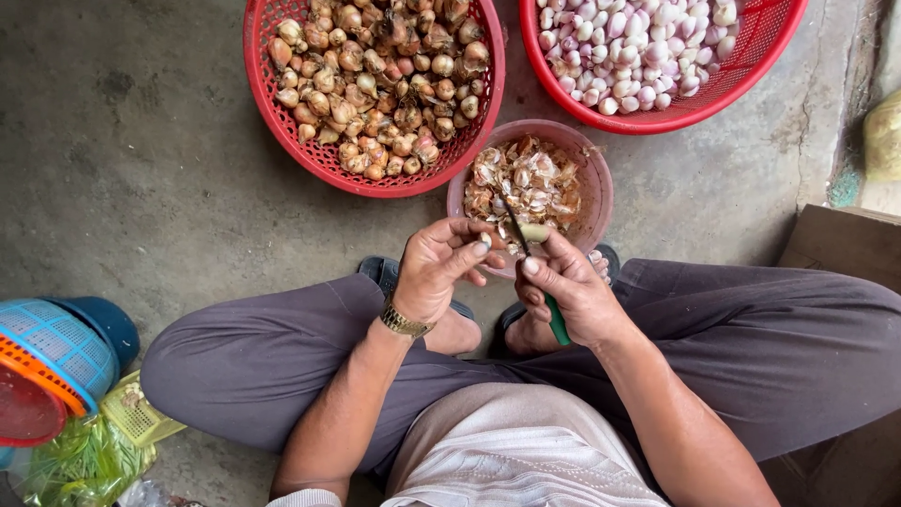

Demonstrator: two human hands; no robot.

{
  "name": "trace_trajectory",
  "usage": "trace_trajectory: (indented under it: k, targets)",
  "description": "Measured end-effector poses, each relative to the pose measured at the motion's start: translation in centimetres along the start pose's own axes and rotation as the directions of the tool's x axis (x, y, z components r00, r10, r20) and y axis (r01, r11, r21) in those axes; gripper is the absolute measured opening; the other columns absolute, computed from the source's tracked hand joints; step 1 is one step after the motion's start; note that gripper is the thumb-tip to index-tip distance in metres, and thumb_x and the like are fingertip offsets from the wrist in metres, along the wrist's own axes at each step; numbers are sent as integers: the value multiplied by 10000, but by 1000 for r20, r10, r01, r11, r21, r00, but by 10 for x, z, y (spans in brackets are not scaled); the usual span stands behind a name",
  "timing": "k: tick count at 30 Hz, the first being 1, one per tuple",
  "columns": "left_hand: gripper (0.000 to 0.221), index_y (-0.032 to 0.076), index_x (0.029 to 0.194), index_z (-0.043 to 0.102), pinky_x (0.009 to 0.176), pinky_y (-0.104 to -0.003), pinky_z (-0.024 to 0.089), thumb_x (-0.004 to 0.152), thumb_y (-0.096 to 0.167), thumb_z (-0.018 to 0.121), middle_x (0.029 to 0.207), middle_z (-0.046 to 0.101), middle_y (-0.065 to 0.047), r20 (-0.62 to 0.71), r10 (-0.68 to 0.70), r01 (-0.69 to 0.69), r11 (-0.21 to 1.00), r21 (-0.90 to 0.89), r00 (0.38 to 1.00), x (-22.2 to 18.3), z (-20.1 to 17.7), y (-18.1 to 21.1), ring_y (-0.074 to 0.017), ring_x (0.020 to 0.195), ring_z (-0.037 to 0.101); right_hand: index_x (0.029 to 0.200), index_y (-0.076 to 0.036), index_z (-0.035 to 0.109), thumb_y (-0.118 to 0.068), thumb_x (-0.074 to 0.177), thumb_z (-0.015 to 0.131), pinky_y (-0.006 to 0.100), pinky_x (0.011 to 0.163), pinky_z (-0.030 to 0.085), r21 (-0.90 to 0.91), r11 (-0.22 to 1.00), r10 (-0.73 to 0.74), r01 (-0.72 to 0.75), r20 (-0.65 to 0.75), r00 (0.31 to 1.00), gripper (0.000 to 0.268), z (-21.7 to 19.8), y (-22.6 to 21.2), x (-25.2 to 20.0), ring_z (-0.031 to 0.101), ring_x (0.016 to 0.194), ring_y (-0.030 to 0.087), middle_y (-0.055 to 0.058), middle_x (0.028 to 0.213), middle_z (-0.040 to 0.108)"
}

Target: Manually peeling shallots with a knife while sitting on the floor and sorting them into baskets.

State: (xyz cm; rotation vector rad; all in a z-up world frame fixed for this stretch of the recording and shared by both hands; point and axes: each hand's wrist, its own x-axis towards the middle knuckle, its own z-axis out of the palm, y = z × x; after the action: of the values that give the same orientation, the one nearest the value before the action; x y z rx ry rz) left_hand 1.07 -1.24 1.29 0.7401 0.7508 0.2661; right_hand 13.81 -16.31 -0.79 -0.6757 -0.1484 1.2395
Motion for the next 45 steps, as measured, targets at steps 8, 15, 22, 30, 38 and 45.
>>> trace_trajectory:
  k: [8,15,22,30,38,45]
  targets:
    - [277,-41,1225,637,630,-222,669,998,117,626,1088,739,-234,43,-77,80,993,-90,996,13,5,-5,-264,918,772,1558,-12,303,-62,1061,459,217,388,491,-192,981,-1,-24,-130,991,523,-4,0,4,551,444,133,90,635,500]
    - [242,-28,1229,628,676,-235,687,1030,111,624,1144,714,-259,158,-16,53,971,-233,987,62,51,-3,-275,959,764,1401,-49,492,-103,1059,477,255,339,441,-274,958,18,-83,-229,973,347,-22,14,7,525,397,169,127,619,510]
    - [214,70,1171,653,657,-184,656,978,129,725,1058,744,-122,111,54,-42,993,-111,992,106,80,-13,-200,906,771,1491,-48,407,-85,1061,480,258,358,448,-275,960,-40,-44,-294,955,438,-16,8,7,523,425,170,113,648,488]
    - [503,186,1301,643,1153,-362,578,843,274,830,1433,626,-90,345,482,-591,613,524,806,168,84,32,-228,1322,636,1559,-183,424,-126,1008,524,177,457,384,-168,971,98,-172,-379,920,563,21,-21,1,485,526,89,25,708,561]
    - [218,185,1001,767,870,-454,572,794,130,723,1047,753,-69,-105,359,168,-148,975,927,171,-182,61,-277,999,697,1588,-122,356,-76,1037,482,209,444,419,-204,979,-36,-4,-191,981,568,62,-46,-20,487,527,121,68,700,513]
    - [305,146,1100,755,860,-577,578,797,110,769,1138,662,-124,-231,262,311,-323,894,937,171,-183,37,-337,1032,708,1600,-64,318,-34,1040,480,225,379,463,-283,950,-151,132,-44,988,584,86,-41,-16,514,458,158,123,663,500]
